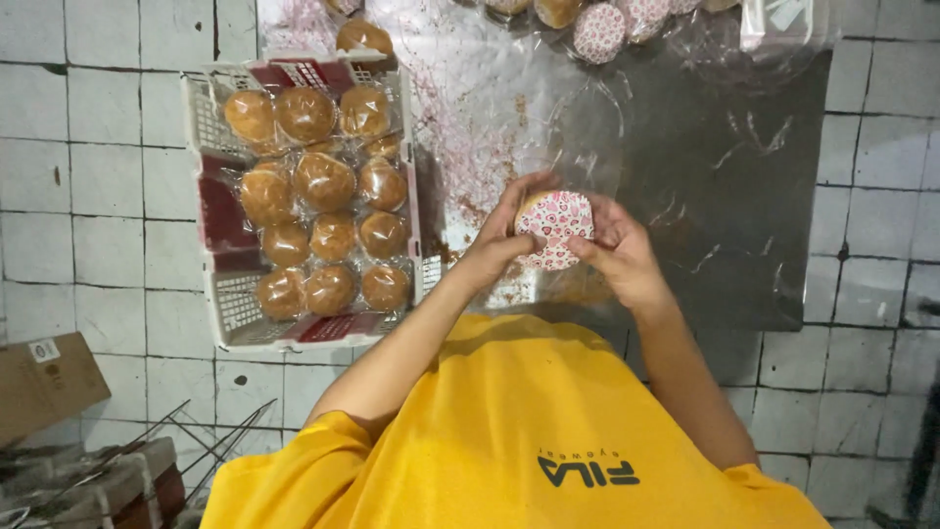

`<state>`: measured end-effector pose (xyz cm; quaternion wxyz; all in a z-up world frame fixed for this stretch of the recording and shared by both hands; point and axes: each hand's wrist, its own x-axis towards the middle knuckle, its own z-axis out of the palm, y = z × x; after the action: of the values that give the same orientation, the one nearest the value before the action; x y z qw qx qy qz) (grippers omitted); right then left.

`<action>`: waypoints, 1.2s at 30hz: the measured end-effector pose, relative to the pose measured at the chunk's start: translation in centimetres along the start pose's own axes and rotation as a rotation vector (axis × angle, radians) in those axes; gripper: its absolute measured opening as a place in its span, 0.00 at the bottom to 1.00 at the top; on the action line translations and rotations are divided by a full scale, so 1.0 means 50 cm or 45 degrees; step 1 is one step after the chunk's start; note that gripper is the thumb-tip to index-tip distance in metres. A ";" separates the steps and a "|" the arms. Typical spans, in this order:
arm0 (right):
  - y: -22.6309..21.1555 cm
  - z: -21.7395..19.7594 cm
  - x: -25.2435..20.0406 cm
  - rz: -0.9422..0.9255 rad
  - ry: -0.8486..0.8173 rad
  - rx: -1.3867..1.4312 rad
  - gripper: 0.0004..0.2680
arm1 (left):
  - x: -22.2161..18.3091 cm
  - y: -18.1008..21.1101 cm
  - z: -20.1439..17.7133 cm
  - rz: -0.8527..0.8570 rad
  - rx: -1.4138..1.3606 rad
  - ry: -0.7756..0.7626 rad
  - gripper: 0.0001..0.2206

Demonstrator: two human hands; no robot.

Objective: The person is individually bagging pieces of bread and then neatly arranging them into a plastic crate in a bakery setting.

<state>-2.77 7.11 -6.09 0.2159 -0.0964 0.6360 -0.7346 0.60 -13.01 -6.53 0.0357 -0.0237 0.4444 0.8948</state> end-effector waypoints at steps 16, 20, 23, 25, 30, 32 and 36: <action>-0.353 -0.178 0.053 -1.017 -0.244 -1.336 0.03 | 0.044 -0.016 0.231 0.009 0.186 -0.191 0.39; -0.318 -0.232 0.097 -1.112 -0.284 -1.562 0.04 | 0.069 -0.035 0.279 0.047 0.139 -0.233 0.45; -0.292 -0.262 0.119 -1.116 -0.261 -1.619 0.04 | 0.087 -0.056 0.302 0.084 0.115 -0.187 0.48; -0.275 -0.276 0.131 -1.116 -0.217 -1.741 0.03 | 0.096 -0.073 0.304 0.053 0.203 -0.187 0.48; -0.264 -0.398 0.163 -1.003 0.103 -1.234 0.05 | 0.096 -0.016 0.333 -0.059 0.281 -0.202 0.44; -0.291 -0.476 0.155 -0.839 0.274 -0.815 0.09 | 0.095 -0.012 0.329 -0.114 0.327 -0.220 0.40; -0.175 -0.610 0.188 -0.354 -0.683 0.877 0.02 | 0.097 -0.054 0.266 -0.151 0.035 0.125 0.35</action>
<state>-25.51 31.09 -4.07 0.2918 -0.2903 0.2572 -0.8743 -4.15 -0.57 -1.02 0.0671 -0.0933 0.4556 0.8827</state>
